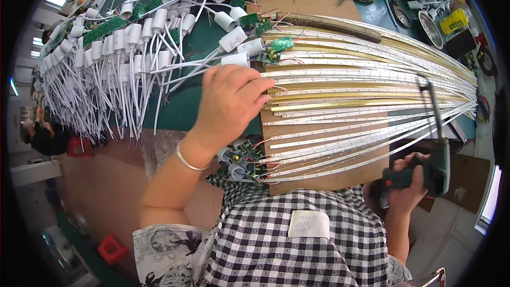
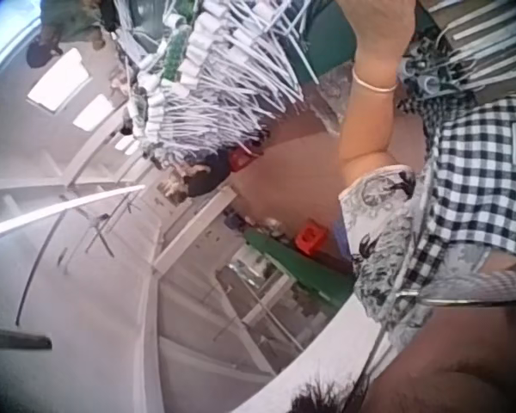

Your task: The worker is assembling LED light strips by applying adhesive with a glue gun and connecting wiring components.

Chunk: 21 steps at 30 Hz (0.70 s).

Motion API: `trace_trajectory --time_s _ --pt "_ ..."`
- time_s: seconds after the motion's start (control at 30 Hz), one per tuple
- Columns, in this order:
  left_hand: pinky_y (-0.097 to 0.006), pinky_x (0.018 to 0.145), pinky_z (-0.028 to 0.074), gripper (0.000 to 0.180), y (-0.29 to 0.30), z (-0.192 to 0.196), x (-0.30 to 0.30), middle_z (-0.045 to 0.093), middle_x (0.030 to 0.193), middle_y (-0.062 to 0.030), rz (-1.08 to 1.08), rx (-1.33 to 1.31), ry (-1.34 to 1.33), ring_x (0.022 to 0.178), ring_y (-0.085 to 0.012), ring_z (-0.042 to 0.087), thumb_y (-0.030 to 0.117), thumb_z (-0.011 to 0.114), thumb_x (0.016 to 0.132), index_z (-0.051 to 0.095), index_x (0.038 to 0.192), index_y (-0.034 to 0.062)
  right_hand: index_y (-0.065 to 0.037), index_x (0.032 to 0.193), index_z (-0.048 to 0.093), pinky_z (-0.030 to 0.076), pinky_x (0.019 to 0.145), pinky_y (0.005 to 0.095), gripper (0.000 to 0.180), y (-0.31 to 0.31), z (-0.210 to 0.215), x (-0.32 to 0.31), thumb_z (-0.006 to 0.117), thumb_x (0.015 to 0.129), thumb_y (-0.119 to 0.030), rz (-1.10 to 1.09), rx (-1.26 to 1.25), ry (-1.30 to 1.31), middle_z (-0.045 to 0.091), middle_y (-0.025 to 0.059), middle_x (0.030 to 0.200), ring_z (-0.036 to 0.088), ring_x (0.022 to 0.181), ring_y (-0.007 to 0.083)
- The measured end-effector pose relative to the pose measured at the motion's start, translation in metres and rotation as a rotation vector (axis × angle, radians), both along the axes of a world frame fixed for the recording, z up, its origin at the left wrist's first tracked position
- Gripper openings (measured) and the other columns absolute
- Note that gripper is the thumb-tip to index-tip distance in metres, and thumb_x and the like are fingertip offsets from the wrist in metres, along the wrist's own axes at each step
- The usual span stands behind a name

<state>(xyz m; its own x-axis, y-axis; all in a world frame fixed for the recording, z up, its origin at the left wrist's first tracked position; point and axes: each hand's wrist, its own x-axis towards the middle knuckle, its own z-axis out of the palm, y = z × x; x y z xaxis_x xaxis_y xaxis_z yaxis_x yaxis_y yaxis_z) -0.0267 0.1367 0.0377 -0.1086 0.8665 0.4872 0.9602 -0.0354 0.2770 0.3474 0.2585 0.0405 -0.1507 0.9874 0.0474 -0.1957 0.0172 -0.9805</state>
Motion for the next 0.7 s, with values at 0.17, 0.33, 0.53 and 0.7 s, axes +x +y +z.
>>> trace_trajectory --time_s 0.17,0.33,0.53,0.7 --pt "-0.038 0.086 0.038 0.016 0.014 -0.018 0.003 0.062 0.089 0.0015 0.025 0.111 -0.093 0.091 -0.0209 0.057 0.013 0.076 0.075 0.069 0.089 0.0148 -0.004 0.120 0.047 0.050 0.077 0.0379 0.040 -0.021 -0.006 -0.007 0.060 0.089 -0.025 0.383 0.011 -0.202 0.057 0.0109 0.093 0.059 0.078 0.0219" --pt "-0.038 0.083 0.037 0.013 -0.020 -0.004 0.024 0.063 0.077 0.0004 -0.127 -0.028 -0.187 0.080 -0.0204 0.058 0.014 0.076 0.075 0.069 0.086 0.0139 -0.003 0.118 0.044 0.053 0.083 0.0375 0.038 -0.029 -0.020 0.029 0.064 0.088 -0.015 0.628 -0.060 -0.356 0.064 0.0122 0.093 0.066 0.083 0.0210" --pt "-0.037 0.082 0.034 0.013 -0.044 -0.018 0.049 0.063 0.077 -0.0001 -0.001 -0.129 -0.296 0.080 -0.0205 0.059 0.009 0.076 0.073 0.069 0.084 0.0121 -0.005 0.120 0.049 0.048 0.090 0.0392 0.043 -0.039 -0.015 0.013 0.068 0.086 -0.023 0.768 -0.324 -0.287 0.063 0.0117 0.095 0.063 0.086 0.0211" --pt "-0.039 0.084 0.031 0.013 -0.045 -0.021 0.057 0.062 0.078 0.0003 0.080 -0.083 -0.274 0.084 -0.0211 0.057 0.008 0.074 0.070 0.066 0.080 0.0125 -0.004 0.126 0.052 0.048 0.091 0.0400 0.053 -0.047 -0.009 0.000 0.071 0.085 -0.032 0.759 -0.398 -0.287 0.063 0.0112 0.098 0.063 0.089 0.0222"
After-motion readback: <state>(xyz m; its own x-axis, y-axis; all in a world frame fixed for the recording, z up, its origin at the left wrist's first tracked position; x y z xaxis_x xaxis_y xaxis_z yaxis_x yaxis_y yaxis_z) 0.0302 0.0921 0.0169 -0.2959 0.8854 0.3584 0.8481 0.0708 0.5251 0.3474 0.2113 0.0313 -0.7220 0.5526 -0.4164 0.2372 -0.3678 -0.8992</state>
